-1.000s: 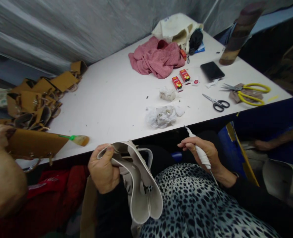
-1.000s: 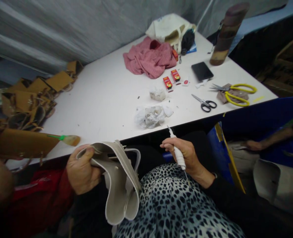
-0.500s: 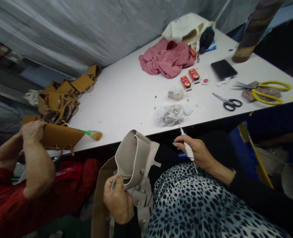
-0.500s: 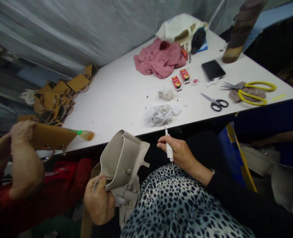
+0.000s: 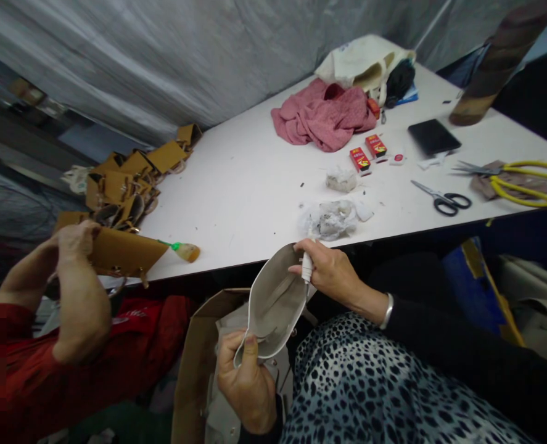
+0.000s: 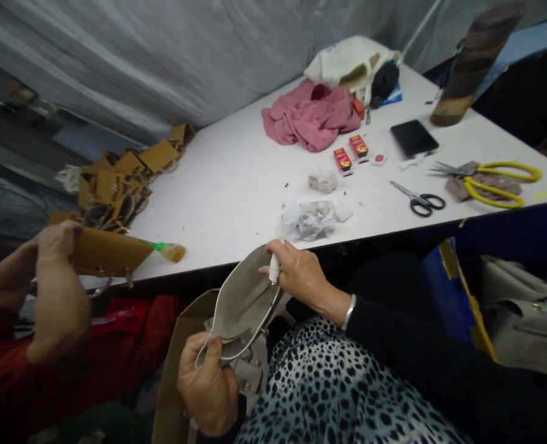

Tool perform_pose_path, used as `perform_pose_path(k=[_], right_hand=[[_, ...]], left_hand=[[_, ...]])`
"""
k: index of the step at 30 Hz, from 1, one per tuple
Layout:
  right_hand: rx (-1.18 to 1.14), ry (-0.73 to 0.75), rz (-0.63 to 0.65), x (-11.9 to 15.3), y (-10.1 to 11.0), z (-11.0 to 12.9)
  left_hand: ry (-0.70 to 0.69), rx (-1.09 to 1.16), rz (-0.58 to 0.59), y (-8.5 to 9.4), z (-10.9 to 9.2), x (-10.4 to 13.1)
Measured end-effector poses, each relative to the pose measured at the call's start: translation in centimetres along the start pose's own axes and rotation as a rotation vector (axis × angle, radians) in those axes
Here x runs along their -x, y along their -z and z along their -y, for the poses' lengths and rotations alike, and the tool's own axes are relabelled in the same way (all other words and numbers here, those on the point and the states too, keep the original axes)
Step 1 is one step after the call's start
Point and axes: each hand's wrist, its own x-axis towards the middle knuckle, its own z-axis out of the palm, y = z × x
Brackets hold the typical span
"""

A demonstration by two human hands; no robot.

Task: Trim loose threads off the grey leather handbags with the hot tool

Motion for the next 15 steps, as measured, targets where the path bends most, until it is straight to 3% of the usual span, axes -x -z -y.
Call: perform_pose_path(k=[4, 9, 15], right_hand=[[0.198, -0.019, 0.068, 0.7, 0.7, -0.5], [0.169, -0.049, 0.105, 1.9, 1.4, -1.1], [0.131, 0.032, 0.1, 2.5, 0.8, -0.6]], left_hand=[[-0.049, 0.087, -0.061, -0.4, 0.4, 0.3], [-0.09, 0.104, -0.091, -0.6, 1.4, -0.1], [0.054, 0.153, -0.221, -0.7, 1.8, -1.3]])
